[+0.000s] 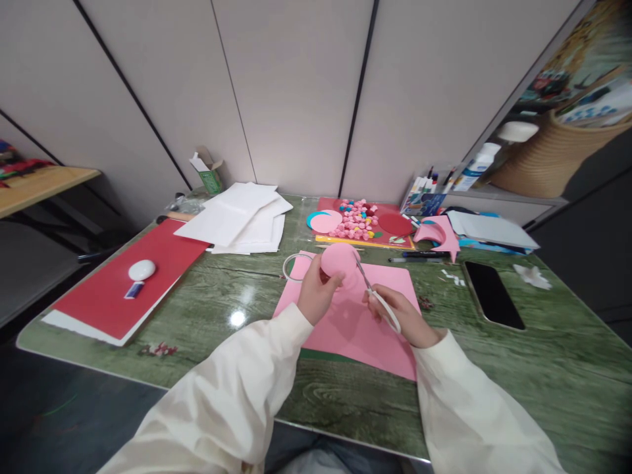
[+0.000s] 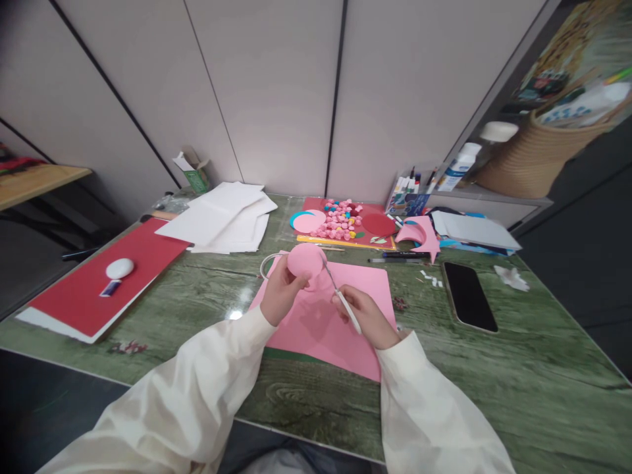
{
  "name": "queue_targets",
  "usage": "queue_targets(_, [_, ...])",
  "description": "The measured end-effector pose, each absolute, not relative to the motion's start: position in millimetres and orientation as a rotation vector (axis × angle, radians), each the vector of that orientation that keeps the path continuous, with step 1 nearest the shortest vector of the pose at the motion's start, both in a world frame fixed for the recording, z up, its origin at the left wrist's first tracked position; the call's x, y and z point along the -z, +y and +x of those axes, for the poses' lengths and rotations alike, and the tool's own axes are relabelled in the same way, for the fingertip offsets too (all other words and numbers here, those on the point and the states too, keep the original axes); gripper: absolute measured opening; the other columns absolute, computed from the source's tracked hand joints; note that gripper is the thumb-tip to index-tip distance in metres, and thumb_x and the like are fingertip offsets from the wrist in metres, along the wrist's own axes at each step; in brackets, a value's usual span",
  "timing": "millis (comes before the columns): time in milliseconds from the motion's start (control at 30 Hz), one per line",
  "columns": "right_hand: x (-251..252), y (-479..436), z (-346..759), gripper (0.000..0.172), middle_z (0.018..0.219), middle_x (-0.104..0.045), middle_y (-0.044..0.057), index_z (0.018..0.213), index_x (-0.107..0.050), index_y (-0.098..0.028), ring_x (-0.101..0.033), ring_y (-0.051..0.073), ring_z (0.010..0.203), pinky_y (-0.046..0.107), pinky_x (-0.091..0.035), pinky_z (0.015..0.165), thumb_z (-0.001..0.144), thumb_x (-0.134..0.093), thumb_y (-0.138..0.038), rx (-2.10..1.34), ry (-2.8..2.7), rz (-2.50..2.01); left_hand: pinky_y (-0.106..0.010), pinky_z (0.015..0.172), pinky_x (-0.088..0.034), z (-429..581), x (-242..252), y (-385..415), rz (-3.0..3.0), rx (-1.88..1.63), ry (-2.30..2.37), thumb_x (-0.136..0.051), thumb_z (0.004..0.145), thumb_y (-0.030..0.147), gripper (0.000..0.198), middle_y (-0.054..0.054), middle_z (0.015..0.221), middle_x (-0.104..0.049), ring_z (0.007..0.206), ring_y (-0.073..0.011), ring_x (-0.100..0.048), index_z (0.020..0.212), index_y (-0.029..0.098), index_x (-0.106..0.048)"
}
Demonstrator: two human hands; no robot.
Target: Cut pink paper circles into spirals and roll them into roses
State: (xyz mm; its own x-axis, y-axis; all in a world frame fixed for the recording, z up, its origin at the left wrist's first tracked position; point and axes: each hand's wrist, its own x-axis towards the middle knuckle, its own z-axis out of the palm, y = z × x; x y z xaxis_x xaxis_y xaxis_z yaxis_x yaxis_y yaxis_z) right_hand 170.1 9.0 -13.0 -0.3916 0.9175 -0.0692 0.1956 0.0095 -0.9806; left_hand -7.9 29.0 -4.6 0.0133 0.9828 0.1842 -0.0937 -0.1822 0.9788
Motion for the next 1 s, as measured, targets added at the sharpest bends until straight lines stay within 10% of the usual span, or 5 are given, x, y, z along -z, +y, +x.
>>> queue_targets(1000, [13.9, 9.5, 169.4, 0.025, 0.056, -0.043, -0.004, 0.074, -0.050, -0.017, -0.041, 0.009, 0.050, 0.022, -0.034, 0.048, 0.077, -0.052, -0.042, -1.416, -1.661, -1.191, -0.023, 0.057, -0.039, -10.6, 8.7, 30.1, 1.324, -1.429, 1.055, -0.047, 0.079, 0.030, 0.015, 0.003, 0.061, -0.048, 0.056, -0.0084, -0.048, 0.080, 0.016, -0.044])
